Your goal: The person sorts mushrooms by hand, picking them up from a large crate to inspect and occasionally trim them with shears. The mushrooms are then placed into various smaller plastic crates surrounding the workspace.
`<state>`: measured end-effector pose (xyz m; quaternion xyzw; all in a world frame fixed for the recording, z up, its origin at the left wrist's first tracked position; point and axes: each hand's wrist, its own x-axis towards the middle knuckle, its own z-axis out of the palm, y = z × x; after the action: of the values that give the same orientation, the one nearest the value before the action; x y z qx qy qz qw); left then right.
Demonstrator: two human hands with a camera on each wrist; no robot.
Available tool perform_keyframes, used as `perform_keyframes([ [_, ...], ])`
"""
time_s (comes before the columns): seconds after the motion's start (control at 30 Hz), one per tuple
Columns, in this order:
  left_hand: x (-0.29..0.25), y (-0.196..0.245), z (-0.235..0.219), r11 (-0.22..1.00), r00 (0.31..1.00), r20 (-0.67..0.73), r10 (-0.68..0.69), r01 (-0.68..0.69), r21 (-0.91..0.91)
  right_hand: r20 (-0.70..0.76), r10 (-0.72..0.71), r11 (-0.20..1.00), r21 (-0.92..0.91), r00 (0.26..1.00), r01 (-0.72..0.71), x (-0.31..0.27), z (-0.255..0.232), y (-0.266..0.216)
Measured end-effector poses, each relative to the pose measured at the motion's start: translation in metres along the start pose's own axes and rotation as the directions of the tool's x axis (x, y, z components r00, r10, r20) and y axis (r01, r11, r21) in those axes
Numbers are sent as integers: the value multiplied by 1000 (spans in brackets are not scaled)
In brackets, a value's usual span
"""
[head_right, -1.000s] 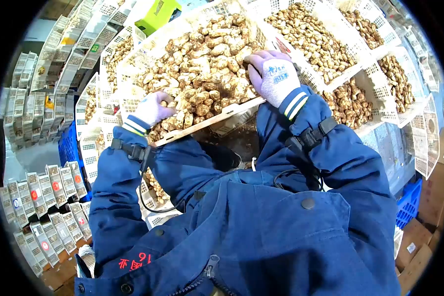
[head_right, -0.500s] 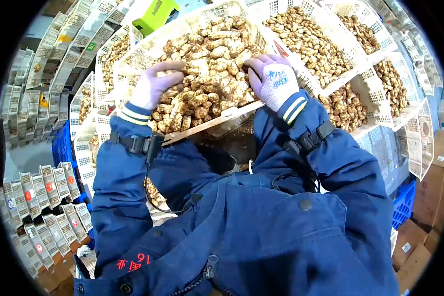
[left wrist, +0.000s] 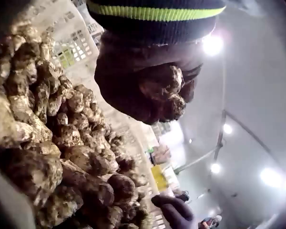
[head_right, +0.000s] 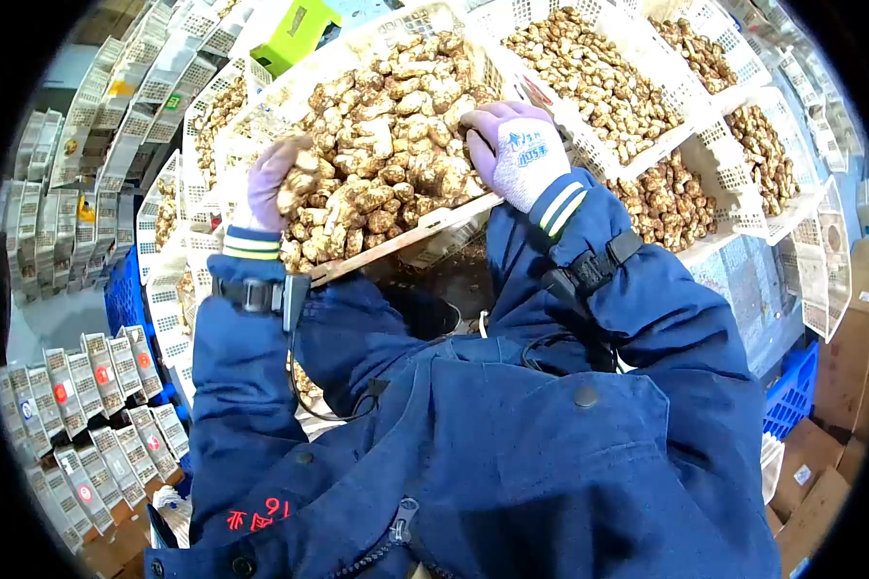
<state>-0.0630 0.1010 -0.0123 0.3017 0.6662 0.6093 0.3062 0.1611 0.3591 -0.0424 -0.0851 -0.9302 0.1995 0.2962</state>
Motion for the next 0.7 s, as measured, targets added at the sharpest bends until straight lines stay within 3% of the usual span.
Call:
perform_keyframes([
  [0.03, -13, -1, -4, 978, 993, -96, -66, 45, -205, -6, -5, 1000, 3, 1000, 5, 0, -1, -2],
  [0.07, -25, -10, -20, 883, 998, 55, -41, 62, -465, -12, -10, 1000, 3, 1000, 10, 0, -1, -2],
  [0.13, -56, -7, -7, 738, 993, -64, -98, 29, -674, 115, 8, 988, 151, 993, -26, 0, -2, -4],
  [0.17, -69, -15, -3, 592, 955, -190, -226, -21, -806, 176, -67, 987, 158, 982, 39, -3, -5, -13],
  [0.2, -76, -16, 2, 485, 955, -184, -234, -49, -873, 235, -137, 981, 169, 962, 98, -5, -9, -22],
  [0.23, -81, -16, 9, 437, 948, -188, -256, -60, -897, 355, -195, 976, 161, 914, 146, -6, -7, -25],
  [0.27, -82, -15, 16, 387, 943, -187, -276, -69, -919, 359, -165, 981, 153, 918, 117, -9, -4, -30],
  [0.33, -76, -40, 15, 434, 954, -204, -222, -90, -896, 438, -89, 990, 137, 895, 32, -1, 4, -23],
  [0.4, -69, -50, 17, 491, 913, -200, -356, 0, -871, 525, 8, 999, 34, 851, -30, 8, 3, -30],
  [0.47, -65, -53, 24, 489, 980, -133, -149, -44, -871, 518, 75, 989, 71, 852, -130, 13, -3, -36],
  [0.53, -60, -51, 28, 478, 990, -69, -122, -2, -878, 560, 231, 893, 203, 796, -402, 20, -2, -30],
  [0.57, -59, -52, 27, 571, 989, -80, -123, 5, -821, 571, 304, 853, 193, 762, -485, 25, -2, -26],
  [0.6, -60, -46, 29, 532, 990, -62, -124, 14, -847, 581, 378, 804, 180, 721, -566, 33, -6, -29],
  [0.63, -61, -33, 33, 493, 991, -43, -123, 24, -870, 580, 390, 684, 338, 715, -647, 34, 0, -22],
  [0.7, -58, -35, 32, 410, 993, 28, -112, 72, -909, 438, 82, 770, 543, 895, -336, 33, 25, 11],
])
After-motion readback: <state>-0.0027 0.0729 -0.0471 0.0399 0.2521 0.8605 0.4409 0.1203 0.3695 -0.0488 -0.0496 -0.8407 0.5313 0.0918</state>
